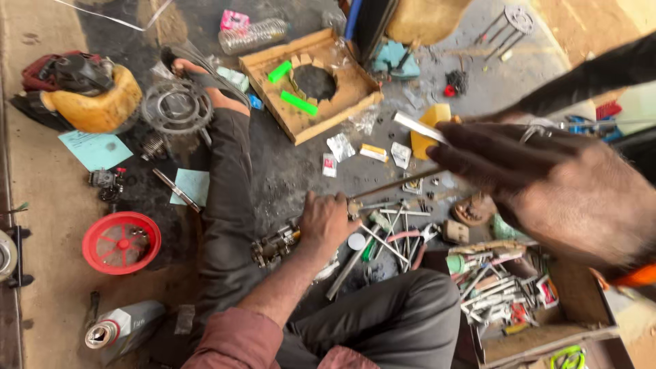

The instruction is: The person cleans and reassembles a mechanical pump assembly by hand while sitting on the floor, handling small metal parts and using a large T-handle tool to tighten bolts.

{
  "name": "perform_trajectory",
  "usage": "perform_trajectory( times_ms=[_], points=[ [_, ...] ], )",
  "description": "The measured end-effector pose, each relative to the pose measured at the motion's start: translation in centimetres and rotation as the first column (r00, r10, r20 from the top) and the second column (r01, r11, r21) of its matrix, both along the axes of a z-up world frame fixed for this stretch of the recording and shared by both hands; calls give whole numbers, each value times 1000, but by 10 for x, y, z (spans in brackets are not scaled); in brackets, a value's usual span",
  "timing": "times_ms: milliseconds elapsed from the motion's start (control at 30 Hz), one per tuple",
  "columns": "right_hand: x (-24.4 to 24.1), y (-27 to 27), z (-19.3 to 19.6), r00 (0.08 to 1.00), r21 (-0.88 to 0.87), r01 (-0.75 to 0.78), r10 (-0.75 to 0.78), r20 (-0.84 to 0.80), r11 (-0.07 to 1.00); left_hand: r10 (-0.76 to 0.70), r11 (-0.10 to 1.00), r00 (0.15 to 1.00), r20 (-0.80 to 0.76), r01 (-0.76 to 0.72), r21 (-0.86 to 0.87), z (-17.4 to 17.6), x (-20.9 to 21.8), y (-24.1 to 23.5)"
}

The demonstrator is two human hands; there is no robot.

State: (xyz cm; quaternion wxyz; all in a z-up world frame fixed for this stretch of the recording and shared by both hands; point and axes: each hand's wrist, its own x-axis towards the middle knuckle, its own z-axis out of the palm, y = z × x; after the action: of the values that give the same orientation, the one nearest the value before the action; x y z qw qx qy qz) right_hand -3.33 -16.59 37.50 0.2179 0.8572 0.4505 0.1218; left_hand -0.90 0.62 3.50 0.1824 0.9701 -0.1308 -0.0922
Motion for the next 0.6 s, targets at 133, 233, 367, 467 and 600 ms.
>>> perform_trajectory(
  times_ms=[133,233,367,467,600],
  points=[
    [11,4,5,904,-187,-336,372,210,923,-33,998,995,98,38,-54,-11,-2,0],
    [38,2,-7,829,-320,-515,557,52,795,-158,987,983,-96,154,-42,-19,-4,-3],
    [46,2,-28,768,-141,-638,638,-47,757,-187,982,982,-2,187,-20,-28,-5,-11],
    [38,-5,-57,837,314,-519,548,-4,795,-139,990,978,156,143,-17,-32,-9,-11],
    [4,-16,-101,995,628,-47,-18,98,777,-126,991,991,36,125,36,-24,-11,-12]
  ],
)
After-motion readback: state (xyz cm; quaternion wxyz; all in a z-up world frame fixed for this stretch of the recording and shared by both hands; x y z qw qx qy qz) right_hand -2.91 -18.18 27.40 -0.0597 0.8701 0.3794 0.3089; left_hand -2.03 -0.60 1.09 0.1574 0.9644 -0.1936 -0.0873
